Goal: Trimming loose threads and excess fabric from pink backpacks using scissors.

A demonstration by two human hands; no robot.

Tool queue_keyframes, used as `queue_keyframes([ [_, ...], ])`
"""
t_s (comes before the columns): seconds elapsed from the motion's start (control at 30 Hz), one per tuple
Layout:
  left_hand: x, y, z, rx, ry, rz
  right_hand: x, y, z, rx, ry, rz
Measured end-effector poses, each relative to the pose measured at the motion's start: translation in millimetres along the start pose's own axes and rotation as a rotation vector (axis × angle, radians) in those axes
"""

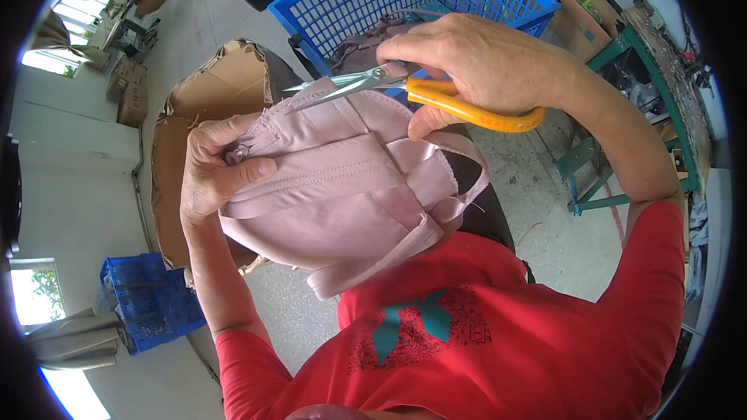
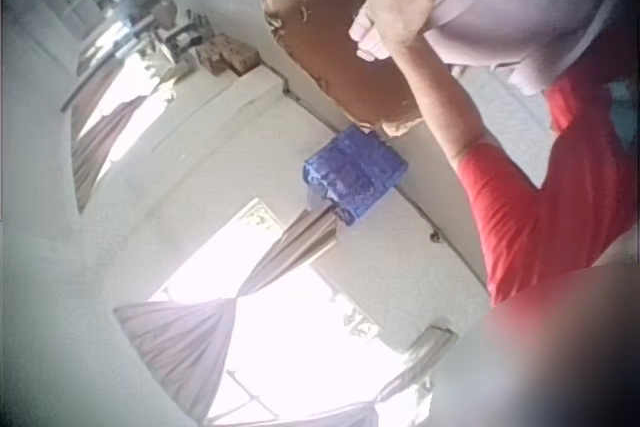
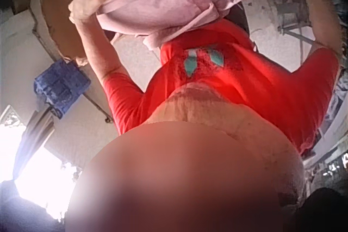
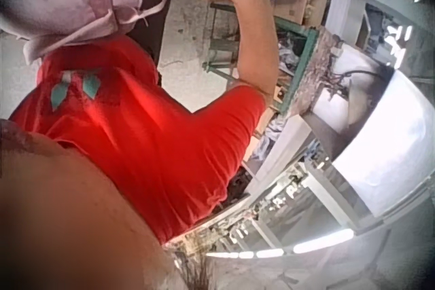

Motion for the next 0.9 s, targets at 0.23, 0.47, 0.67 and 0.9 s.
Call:
queue_keyframes([
  [0.23, -1.4, 3.2, -3.9, 0.015, 0.004, 0.017, -9.6, -4.2, -9.1, 0.1, 0.043, -0.038],
  [0.47, -0.7, 4.1, -8.6, -0.044, 0.013, 0.024, -1.8, -1.2, -6.3, 0.034, 0.029, 0.01],
  [0.67, 0.2, -0.2, -15.4, 0.024, 0.024, -0.02, -1.6, 1.4, -2.8, 0.058, 0.071, 0.039],
  [0.9, 0.4, 2.8, -17.7, 0.059, 0.006, 0.017, -11.8, -6.5, -7.7, 0.027, 0.115, 0.048],
])
Point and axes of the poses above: each hand's wrist, its own x-axis towards the middle knuckle, its own z-axis out of the back of the hand, y = z × x, the point moved 4 cm from there along x, towards the middle knuckle, and after that the axes turned 7 degrees about -x, right-handed, at the moved point
